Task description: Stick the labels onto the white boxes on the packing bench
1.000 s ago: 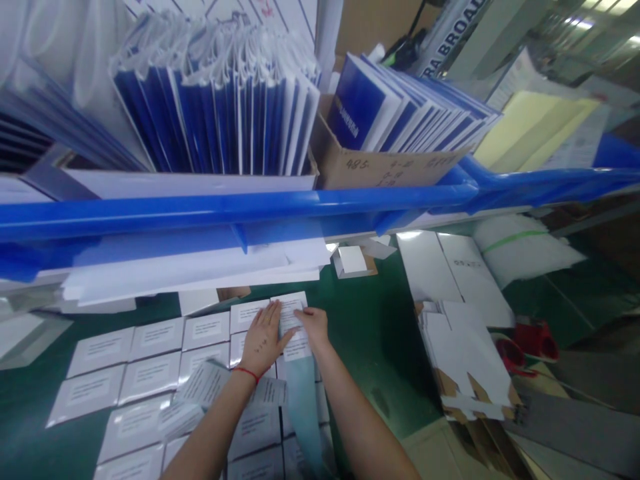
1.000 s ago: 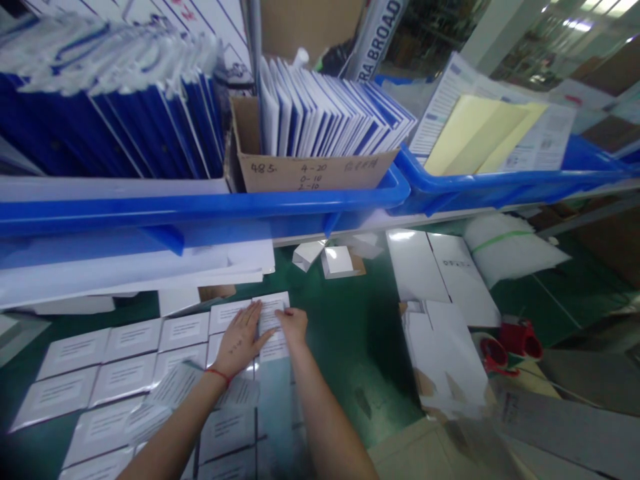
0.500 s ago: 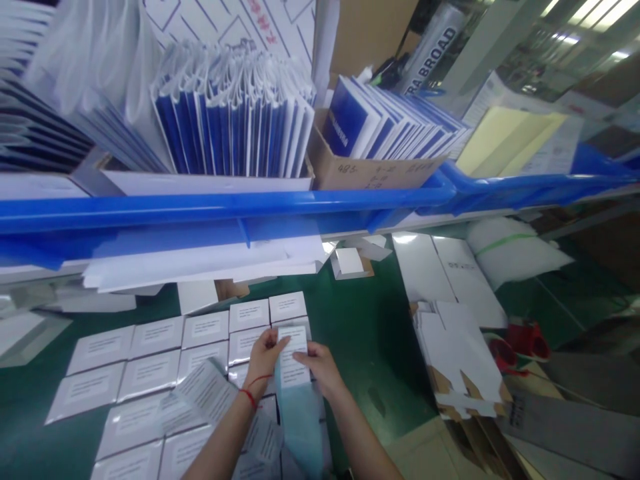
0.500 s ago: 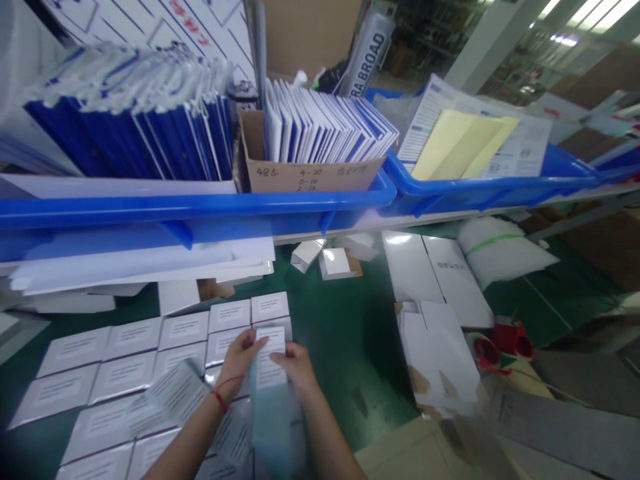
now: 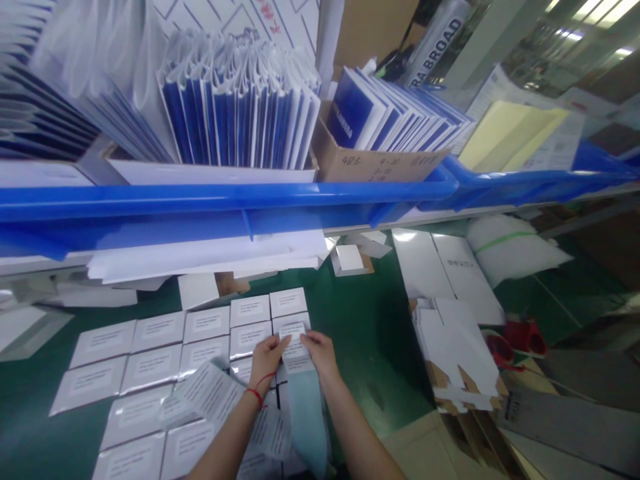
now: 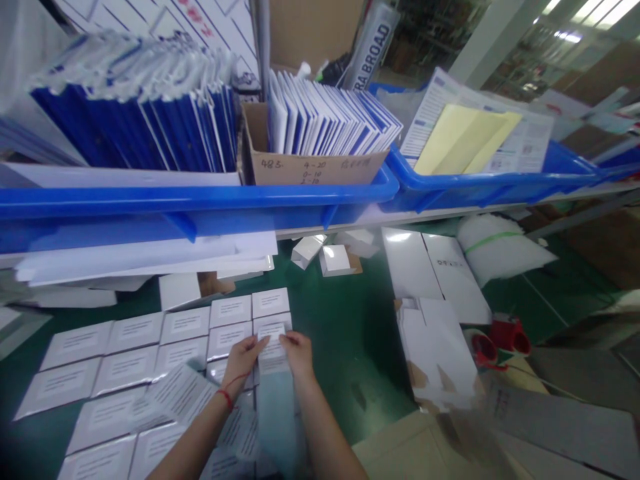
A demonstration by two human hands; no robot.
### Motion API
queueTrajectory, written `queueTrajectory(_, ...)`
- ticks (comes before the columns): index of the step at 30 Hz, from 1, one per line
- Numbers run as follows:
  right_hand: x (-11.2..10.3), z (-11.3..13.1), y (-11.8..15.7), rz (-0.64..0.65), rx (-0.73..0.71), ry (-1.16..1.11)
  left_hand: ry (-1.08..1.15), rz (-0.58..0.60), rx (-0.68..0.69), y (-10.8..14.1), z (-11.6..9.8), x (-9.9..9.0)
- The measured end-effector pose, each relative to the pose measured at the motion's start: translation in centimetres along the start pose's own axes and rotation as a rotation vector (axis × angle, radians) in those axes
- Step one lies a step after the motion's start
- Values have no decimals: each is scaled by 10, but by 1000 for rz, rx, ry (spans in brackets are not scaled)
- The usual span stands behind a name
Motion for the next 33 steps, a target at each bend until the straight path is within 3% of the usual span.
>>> queueTrajectory(4, 1, -7, -11, -90, -20, 67, -113, -120, 102, 1, -3, -4)
queueTrajectory(7, 1, -7, -18, -133, -38, 153, -265, -208, 340, 5, -7, -8)
queueTrajectory(10, 1, -3, -21, -152, -37, 253, -487, -90, 665, 10, -10, -7)
queueTrajectory(13, 0, 3, -20, -156, -26, 353, -649, 120, 809, 11, -7, -3)
queueTrajectory(20, 0, 10, -18, -144, -14, 464, -834, 280, 785, 8, 1, 2)
queueTrajectory(33, 0, 16, -17, -137, 7, 524, -837, 293, 798, 9, 5, 6)
Point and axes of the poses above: each hand's wrist, its own y-axis away from the middle knuckle, its own x-axis out of the palm, z = x × y, the point moved 1 cm from there along -y, towards the middle knuckle, and after that the axes turned 4 degrees about y, right-handed, at the moved point
